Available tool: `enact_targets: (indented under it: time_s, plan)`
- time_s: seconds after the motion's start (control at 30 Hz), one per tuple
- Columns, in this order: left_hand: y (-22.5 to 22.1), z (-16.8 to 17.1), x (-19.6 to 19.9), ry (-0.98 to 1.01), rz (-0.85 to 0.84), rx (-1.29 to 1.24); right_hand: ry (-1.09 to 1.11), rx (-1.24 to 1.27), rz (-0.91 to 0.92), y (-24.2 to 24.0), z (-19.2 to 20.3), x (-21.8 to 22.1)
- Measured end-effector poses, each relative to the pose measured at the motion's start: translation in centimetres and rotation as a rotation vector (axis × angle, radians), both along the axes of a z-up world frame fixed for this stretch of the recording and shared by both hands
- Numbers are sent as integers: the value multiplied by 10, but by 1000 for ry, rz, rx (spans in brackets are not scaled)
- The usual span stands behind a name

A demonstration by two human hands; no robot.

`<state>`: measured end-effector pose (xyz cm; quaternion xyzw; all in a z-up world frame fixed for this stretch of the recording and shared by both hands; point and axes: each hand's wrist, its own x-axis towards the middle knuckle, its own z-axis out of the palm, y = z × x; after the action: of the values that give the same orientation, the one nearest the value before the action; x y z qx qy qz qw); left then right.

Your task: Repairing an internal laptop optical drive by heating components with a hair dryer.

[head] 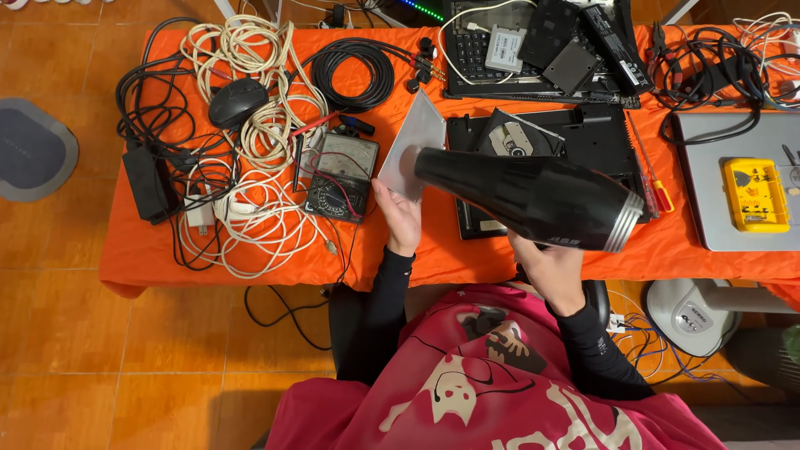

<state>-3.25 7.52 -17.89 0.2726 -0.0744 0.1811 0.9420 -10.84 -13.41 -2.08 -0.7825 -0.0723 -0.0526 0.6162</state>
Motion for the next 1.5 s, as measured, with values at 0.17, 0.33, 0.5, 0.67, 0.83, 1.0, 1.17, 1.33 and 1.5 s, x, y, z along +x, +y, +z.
enact_targets:
  time_s: [0.17,0.33,0.5,0.67,0.83,1.0,1.17,1.33,1.5]
  plan:
    - [1,10,-3,59,-18,-95,27,75,70,-10,-21,0]
    - [1,18,-8,-2,-54,-93,-14,87,147,-12,-27,-2]
    - [2,31,-10,7,-118,-143,17,152,146,-11,-26,-3]
    - [1,40,-9,-25,-44,-160,34,62,82,-10,-19,-6]
    - [3,50,-13,-172,-75,-62,75,38,33,-14,-22,-7]
    - [1,50,-12,-151,37,-13,67,24,27,-15,-24,-7]
    - [3,22,-6,-61,17,-144,86,34,-3,-16,-23,-4]
    - [3,25,-7,-55,-48,-205,4,25,-20,-10,-4,-2]
    - [4,27,-10,-4,-116,-205,-35,59,-76,-17,-7,6]
